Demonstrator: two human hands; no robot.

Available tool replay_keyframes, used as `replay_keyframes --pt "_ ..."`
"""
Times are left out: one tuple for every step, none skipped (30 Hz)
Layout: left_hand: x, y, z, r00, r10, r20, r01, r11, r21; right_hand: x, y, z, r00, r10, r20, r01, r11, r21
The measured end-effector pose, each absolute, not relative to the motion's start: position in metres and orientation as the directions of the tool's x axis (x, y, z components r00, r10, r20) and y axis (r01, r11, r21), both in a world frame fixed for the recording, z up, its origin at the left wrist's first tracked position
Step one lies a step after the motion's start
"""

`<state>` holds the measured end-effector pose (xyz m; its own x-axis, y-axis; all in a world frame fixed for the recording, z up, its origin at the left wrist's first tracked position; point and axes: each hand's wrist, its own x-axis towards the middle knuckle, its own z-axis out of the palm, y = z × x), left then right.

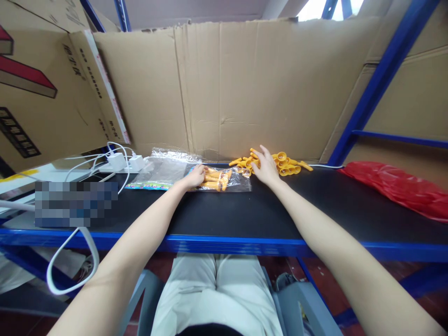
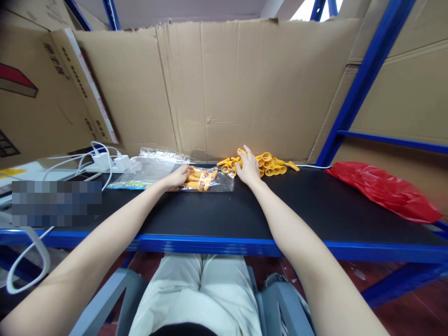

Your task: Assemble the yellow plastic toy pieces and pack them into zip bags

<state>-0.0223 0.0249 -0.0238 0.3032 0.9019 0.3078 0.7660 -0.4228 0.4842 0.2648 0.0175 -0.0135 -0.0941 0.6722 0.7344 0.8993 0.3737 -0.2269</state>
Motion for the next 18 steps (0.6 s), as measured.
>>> replay_keyframes --pt "-0.022 0.025 -0.024 0.304 0.902 0.306 0.763 -0.423 0.488 0.264 0.018 -0.016 -0.120 0.692 0.712 0.916 0.354 -0.190" --pt "-0.023 0.025 -0.024 0.305 0.902 0.305 0.760 -0.424 0.493 0.263 0.018 -0.019 -0.151 0.720 0.678 0.928 0.339 -0.154" --pt "-0.023 0.025 -0.024 0.307 0.902 0.305 0.756 -0.426 0.498 0.262 0.018 -0.021 -0.184 0.748 0.638 0.937 0.330 -0.117" --pt "-0.023 0.025 -0.024 0.310 0.900 0.307 0.752 -0.429 0.501 0.260 0.018 -0.022 -0.218 0.774 0.595 0.941 0.328 -0.082" --pt "-0.023 0.025 -0.024 0.312 0.898 0.310 0.750 -0.433 0.500 0.258 0.018 -0.023 -0.243 0.795 0.556 0.943 0.327 -0.056" --pt "-0.022 0.025 -0.024 0.315 0.896 0.312 0.750 -0.437 0.496 0.256 0.018 -0.024 -0.255 0.811 0.527 0.946 0.323 -0.038" --pt "-0.022 0.025 -0.024 0.318 0.895 0.314 0.754 -0.439 0.489 0.255 0.018 -0.023 -0.258 0.820 0.511 0.948 0.316 -0.028" --pt "-0.022 0.025 -0.024 0.320 0.894 0.314 0.760 -0.440 0.479 0.254 0.018 -0.023 -0.254 0.823 0.509 0.951 0.307 -0.021" --pt "-0.022 0.025 -0.023 0.320 0.894 0.312 0.766 -0.438 0.470 0.253 0.018 -0.022 -0.247 0.821 0.515 0.955 0.297 -0.016" --pt "-0.022 0.025 -0.023 0.321 0.896 0.308 0.772 -0.436 0.462 0.252 0.018 -0.021 -0.237 0.816 0.526 0.958 0.285 -0.010" --pt "-0.022 0.024 -0.023 0.321 0.897 0.303 0.777 -0.433 0.458 0.252 0.018 -0.021 -0.229 0.809 0.541 0.962 0.273 -0.002" --pt "-0.022 0.024 -0.023 0.323 0.898 0.299 0.779 -0.432 0.455 0.252 0.018 -0.021 -0.222 0.800 0.557 0.965 0.263 0.008" --pt "-0.022 0.024 -0.022 0.325 0.898 0.297 0.780 -0.432 0.453 0.251 0.018 -0.021 -0.215 0.791 0.573 0.968 0.252 0.016" --pt "-0.022 0.023 -0.022 0.325 0.899 0.294 0.782 -0.430 0.452 0.251 0.018 -0.021 -0.210 0.781 0.588 0.970 0.243 0.024" --pt "-0.022 0.023 -0.022 0.324 0.900 0.290 0.784 -0.427 0.450 0.251 0.018 -0.021 -0.207 0.772 0.601 0.971 0.236 0.032" --pt "-0.022 0.023 -0.022 0.322 0.903 0.286 0.786 -0.423 0.450 0.250 0.018 -0.022 -0.207 0.765 0.610 0.972 0.232 0.040" --pt "-0.022 0.024 -0.022 0.320 0.904 0.282 0.788 -0.419 0.450 0.250 0.018 -0.022 -0.209 0.760 0.615 0.972 0.229 0.047" --pt "-0.022 0.024 -0.023 0.320 0.905 0.281 0.788 -0.419 0.451 0.250 0.018 -0.022 -0.211 0.756 0.619 0.972 0.227 0.053"
